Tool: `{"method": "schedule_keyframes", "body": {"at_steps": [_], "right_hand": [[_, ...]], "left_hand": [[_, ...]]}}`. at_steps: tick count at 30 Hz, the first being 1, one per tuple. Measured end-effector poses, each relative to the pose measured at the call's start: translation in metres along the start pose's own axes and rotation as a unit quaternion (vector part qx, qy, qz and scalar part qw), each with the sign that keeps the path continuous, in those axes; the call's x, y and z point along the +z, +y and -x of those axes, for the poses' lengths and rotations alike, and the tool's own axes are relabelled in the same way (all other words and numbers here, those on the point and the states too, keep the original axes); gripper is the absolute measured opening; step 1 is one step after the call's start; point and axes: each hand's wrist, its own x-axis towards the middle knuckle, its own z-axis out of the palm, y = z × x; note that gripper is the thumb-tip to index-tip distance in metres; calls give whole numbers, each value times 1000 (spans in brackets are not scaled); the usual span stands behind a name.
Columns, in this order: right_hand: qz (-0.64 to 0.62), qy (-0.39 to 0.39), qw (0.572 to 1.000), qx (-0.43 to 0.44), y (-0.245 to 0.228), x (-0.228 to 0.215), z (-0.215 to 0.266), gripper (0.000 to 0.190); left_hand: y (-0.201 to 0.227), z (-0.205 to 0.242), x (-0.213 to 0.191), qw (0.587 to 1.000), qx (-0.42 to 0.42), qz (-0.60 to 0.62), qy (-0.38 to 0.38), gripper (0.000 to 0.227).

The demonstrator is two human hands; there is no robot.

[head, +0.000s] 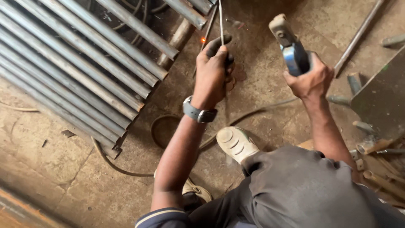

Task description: The person welds multiple metal bars to a frame using a handheld welding torch and filler rods. They repeatedly position the filler rod, strike an arc, and weld along the joints of the bars, creating visible sparks and molten metal.

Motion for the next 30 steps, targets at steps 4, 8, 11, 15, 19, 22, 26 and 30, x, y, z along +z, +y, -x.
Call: {"method": "schedule_keyframes", "body": {"at_steps": [4, 8, 11, 15, 19, 22, 26, 30], "right_hand": [[-120, -65, 990, 43, 6, -7, 2, 26], [-431, -192, 868, 153, -12, -19, 11, 32], [-554, -244, 758, 244, -29, -25, 20, 39], [-574, -278, 722, 267, -47, -27, 22, 46], [-547, -301, 748, 226, -52, -24, 21, 45], [-539, -303, 753, 226, -51, -22, 21, 44], [-525, -299, 763, 229, -45, -17, 24, 40], [-519, -304, 769, 216, -38, -10, 26, 36]], "left_hand": [[9, 15, -22, 921, 177, -347, 24, 30], [14, 38, -25, 629, 375, -675, 90, 46], [19, 46, -25, 620, 425, -655, 80, 36], [24, 45, -26, 583, 460, -665, 80, 37], [26, 40, -28, 571, 447, -685, 67, 37], [28, 39, -34, 573, 447, -684, 56, 33], [27, 36, -36, 555, 473, -683, 55, 34], [26, 35, -36, 558, 455, -692, 53, 38]]}}
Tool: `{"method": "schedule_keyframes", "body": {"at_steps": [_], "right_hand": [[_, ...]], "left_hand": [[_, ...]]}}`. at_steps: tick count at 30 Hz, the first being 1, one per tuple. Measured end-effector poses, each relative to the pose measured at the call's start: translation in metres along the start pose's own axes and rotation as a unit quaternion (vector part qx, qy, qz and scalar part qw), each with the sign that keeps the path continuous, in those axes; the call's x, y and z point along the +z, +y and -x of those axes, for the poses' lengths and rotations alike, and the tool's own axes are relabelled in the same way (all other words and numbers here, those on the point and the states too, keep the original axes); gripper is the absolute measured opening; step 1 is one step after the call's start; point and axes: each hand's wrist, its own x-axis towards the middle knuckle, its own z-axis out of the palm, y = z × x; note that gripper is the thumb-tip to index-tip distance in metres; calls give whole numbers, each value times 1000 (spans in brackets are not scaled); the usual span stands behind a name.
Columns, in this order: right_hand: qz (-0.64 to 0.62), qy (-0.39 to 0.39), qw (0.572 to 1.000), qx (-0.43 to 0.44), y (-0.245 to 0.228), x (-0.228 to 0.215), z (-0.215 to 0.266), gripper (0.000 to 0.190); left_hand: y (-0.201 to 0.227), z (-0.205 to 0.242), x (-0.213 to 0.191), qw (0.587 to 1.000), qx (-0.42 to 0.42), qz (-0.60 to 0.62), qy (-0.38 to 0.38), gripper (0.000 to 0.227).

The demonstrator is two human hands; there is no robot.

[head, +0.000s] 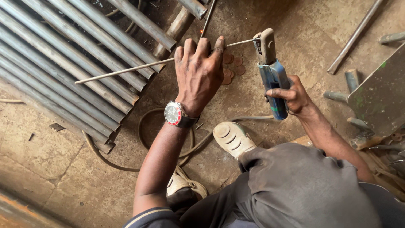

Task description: The person welds multiple metal bars to a frame using a handheld welding torch and filler rods. They repeatedly position the filler rod, strike an arc, and weld along the joints of the bars, creating visible sparks and molten metal.

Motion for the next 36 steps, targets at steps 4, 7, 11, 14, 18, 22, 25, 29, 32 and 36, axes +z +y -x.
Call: {"method": "schedule_keyframes", "body": {"at_steps": [4, 7, 11, 14, 18, 22, 25, 29, 32, 36], "right_hand": [[65, -1, 998, -7, 6, -4, -4, 36], [93, -2, 996, -6, 9, -4, -5, 38], [85, -9, 996, 18, 12, -4, -6, 40], [9, 13, 999, 32, 19, -13, -3, 47], [-155, 103, 982, 14, 45, -51, 14, 44], [-292, 259, 918, 64, 104, -103, 31, 32], [-262, 323, 905, 95, 156, -135, 28, 22], [-195, 354, 903, 143, 203, -138, 11, 22], [-61, 419, 895, 141, 203, -129, 0, 24], [-88, 418, 887, 174, 183, -116, -4, 28]], "left_hand": [[-2, 0, 1, 1000, 7, -8, -22, 40], [-2, 1, 8, 999, 10, -17, -38, 41], [-8, 2, 18, 998, 22, -28, -50, 46], [-8, 6, 36, 986, 134, -14, 98, 40], [1, 58, 67, 993, 95, 53, 48, 42], [-24, 95, 140, 984, -138, 17, -107, 33], [-65, 97, 198, 969, -242, -6, -44, 14], [-98, 97, 233, 949, -304, 35, -73, 15], [-106, 94, 245, 946, -305, 79, -76, 8], [-110, 98, 263, 952, -290, 78, -60, 8]]}}
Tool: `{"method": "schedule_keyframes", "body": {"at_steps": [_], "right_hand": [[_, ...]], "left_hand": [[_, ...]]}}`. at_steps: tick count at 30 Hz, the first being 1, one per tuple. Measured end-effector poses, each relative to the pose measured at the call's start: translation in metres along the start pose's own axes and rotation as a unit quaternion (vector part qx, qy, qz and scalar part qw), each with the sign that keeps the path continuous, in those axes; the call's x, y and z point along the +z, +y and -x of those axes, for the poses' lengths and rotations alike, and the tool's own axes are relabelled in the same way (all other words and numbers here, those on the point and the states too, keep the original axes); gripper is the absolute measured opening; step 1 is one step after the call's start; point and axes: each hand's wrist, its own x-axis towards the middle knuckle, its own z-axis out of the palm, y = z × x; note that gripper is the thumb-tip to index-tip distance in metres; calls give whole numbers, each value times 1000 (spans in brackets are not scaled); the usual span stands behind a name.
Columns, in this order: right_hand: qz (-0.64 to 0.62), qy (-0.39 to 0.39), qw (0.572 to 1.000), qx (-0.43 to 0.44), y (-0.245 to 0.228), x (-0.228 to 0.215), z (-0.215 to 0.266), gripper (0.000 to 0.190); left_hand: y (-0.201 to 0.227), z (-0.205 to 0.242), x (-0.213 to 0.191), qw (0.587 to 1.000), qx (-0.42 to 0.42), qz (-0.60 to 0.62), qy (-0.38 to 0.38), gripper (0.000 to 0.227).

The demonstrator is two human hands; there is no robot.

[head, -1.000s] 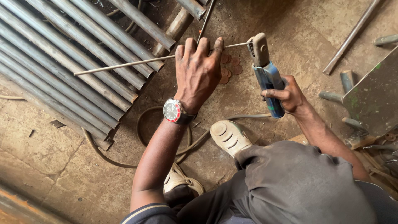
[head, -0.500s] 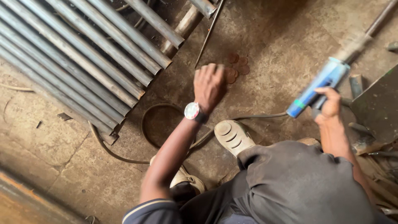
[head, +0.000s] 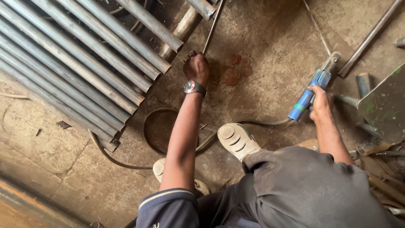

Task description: The person welds multiple metal bars to a frame using a handheld welding torch and filler rods. They repeatedly position the filler rod, strike an arc, and weld along the joints of the bars, creating visible sparks and molten metal.

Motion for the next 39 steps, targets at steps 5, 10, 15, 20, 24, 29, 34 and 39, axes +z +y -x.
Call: {"method": "schedule_keyframes", "body": {"at_steps": [5, 10, 15, 20, 24, 29, 34, 39], "right_hand": [[60, 47, 997, 28, -20, 8, 24, 35], [208, 84, 942, -250, -33, 19, 66, 49], [353, 98, 746, -556, -47, 54, 112, 55], [359, -136, 780, -493, -64, 157, 98, 30], [439, -130, 757, -467, -68, 202, 74, 31], [484, -54, 669, -561, -63, 220, 64, 31], [444, -178, 831, -283, -75, 220, 51, 18], [0, -395, 916, -61, -81, 193, 56, 9]], "left_hand": [[8, -1, 0, 999, 33, 35, 7, 11], [63, 43, -81, 977, 155, 146, -16, 20], [126, 50, -198, 784, -69, 505, -355, 19], [155, 31, -298, 930, 201, 288, -112, 24], [166, 43, -343, 893, 209, 397, 43, 20], [153, 51, -331, 713, 1, 695, 92, 23], [150, 100, -284, 606, -300, 732, -82, 32], [210, 180, -274, 688, -335, 607, -216, 35]]}}
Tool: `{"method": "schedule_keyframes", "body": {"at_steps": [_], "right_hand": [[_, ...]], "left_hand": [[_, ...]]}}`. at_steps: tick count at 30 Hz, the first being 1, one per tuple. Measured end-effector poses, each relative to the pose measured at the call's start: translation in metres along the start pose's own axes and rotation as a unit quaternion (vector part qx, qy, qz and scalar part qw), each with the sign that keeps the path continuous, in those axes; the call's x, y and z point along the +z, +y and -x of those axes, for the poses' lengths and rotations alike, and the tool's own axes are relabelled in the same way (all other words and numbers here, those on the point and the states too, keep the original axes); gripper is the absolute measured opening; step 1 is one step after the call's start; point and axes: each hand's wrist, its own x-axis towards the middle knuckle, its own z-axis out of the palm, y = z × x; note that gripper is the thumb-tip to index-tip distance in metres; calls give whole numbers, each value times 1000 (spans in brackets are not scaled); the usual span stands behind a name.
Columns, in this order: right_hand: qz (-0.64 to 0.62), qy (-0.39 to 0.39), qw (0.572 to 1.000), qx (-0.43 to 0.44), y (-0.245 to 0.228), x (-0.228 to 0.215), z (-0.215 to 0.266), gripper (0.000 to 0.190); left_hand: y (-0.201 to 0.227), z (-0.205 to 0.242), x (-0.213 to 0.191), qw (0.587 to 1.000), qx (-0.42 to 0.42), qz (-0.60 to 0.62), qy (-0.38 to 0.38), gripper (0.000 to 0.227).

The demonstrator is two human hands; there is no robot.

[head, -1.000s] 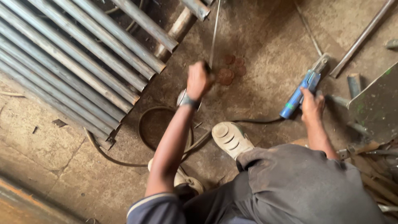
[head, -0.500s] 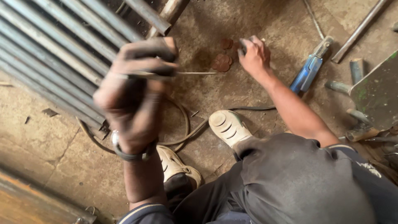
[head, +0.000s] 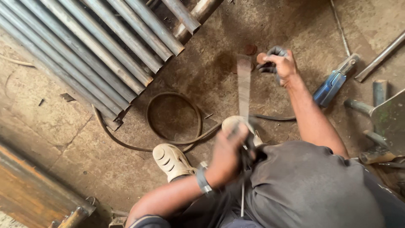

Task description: The person welds multiple metal bars to a frame using a handheld welding torch and filler rods. They repeatedly position the filler rod, strike an arc, and weld along the joints of the bars, creating visible sparks and molten metal.

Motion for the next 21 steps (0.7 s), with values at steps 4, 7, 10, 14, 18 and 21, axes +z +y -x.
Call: {"method": "schedule_keyframes", "body": {"at_steps": [4, 7, 10, 14, 18, 21], "right_hand": [[-232, -117, 965, 30, -11, 28, 13, 9], [-182, -163, 969, -21, -25, 64, 17, 15], [-31, -136, 978, -153, -31, 112, 13, 36], [110, -44, 966, -228, -30, 163, 1, 36], [157, 10, 946, -285, -29, 196, -16, 34], [90, -16, 961, -261, -31, 207, -20, 31]], "left_hand": [[7, -12, -13, 991, 62, -111, 29, 32], [33, -42, -66, 962, 226, -138, 63, 29], [40, -59, -96, 940, 269, -155, 143, 27], [17, -74, -104, 911, 264, -200, 245, 24], [-11, -83, -108, 884, 297, -204, 298, 22], [-20, -85, -111, 878, 304, -210, 305, 22]]}}
